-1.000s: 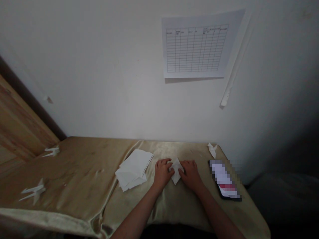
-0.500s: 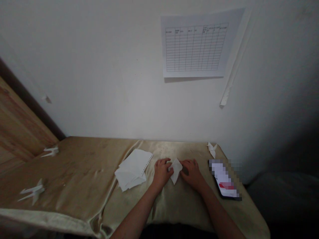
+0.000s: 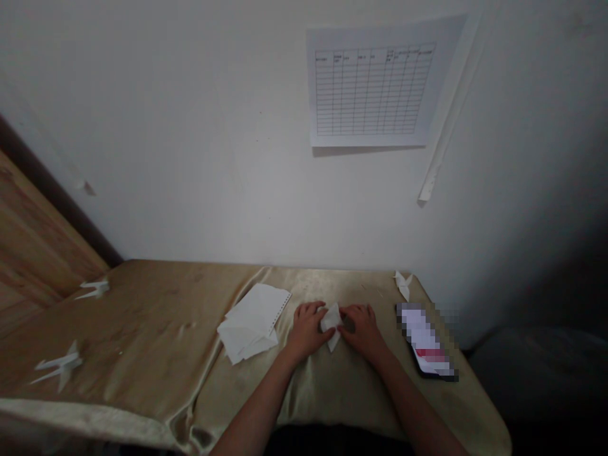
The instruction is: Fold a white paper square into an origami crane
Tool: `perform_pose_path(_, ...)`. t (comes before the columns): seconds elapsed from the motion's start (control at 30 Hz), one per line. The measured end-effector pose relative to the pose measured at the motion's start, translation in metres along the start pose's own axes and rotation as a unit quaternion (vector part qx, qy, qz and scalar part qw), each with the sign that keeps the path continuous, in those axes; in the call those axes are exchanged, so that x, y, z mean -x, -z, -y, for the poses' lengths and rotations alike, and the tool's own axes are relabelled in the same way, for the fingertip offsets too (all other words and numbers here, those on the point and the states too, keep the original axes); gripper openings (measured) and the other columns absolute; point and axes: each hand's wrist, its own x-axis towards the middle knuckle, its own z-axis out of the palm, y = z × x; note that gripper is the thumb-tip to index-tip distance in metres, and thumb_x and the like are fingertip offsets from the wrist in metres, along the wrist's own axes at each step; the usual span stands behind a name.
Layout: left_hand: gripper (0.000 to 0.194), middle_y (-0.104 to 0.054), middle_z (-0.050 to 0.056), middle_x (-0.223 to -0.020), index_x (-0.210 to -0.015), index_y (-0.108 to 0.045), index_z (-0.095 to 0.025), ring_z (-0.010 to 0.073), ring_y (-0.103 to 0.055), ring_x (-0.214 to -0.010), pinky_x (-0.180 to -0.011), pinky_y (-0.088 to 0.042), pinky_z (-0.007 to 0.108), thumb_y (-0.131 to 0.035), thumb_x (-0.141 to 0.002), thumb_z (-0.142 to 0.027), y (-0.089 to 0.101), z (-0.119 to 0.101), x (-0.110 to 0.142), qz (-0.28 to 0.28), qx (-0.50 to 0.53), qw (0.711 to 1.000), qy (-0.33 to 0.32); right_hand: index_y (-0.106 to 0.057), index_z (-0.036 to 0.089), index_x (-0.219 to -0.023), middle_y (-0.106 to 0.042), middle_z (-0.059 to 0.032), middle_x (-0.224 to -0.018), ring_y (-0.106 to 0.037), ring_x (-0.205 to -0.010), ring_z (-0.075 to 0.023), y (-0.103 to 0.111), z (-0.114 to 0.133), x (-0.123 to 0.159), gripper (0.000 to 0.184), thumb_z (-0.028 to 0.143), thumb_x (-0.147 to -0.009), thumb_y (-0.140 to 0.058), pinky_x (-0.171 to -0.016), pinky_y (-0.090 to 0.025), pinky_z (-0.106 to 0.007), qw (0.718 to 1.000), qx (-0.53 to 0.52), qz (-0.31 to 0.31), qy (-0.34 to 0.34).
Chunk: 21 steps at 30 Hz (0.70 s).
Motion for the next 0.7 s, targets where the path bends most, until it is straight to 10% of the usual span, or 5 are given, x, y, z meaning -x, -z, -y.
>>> perform_pose_path(0.3, 0.09, -0.051, 0.01, -0.148, -0.134, -0.059, -0.027, 0.0381, -0.042, -0.135, -0.117, -0.024, 0.059, -0.09, -0.054, -0.056, 0.009, 0.006, -0.002, 0.072, 0.016, 0.997, -0.018, -0.068, 0.026, -0.112, -0.07, -0.0052, -0.114, -0.055, -0.118, -0.0273, -0.009, -0.008, -0.003, 0.031, 0.025, -0.081, -0.067, -0.114, -0.02, -0.054, 1.0, -0.005, -0.022, 0.009)
perform_pose_path(0.7, 0.096, -0.051, 0.012, -0.148, -0.134, -0.059, -0.027, 0.04, -0.04, -0.137, -0.117, -0.022, 0.061, -0.091, -0.049, -0.056, 0.011, 0.008, -0.002, 0.084, 0.038, 0.996, -0.017, -0.074, 0.025, -0.094, -0.07, -0.0054, -0.107, -0.056, -0.109, -0.0252, -0.011, -0.017, -0.006, 0.014, 0.027, -0.08, -0.073, -0.102, -0.035, -0.043, 0.999, -0.012, -0.04, 0.027)
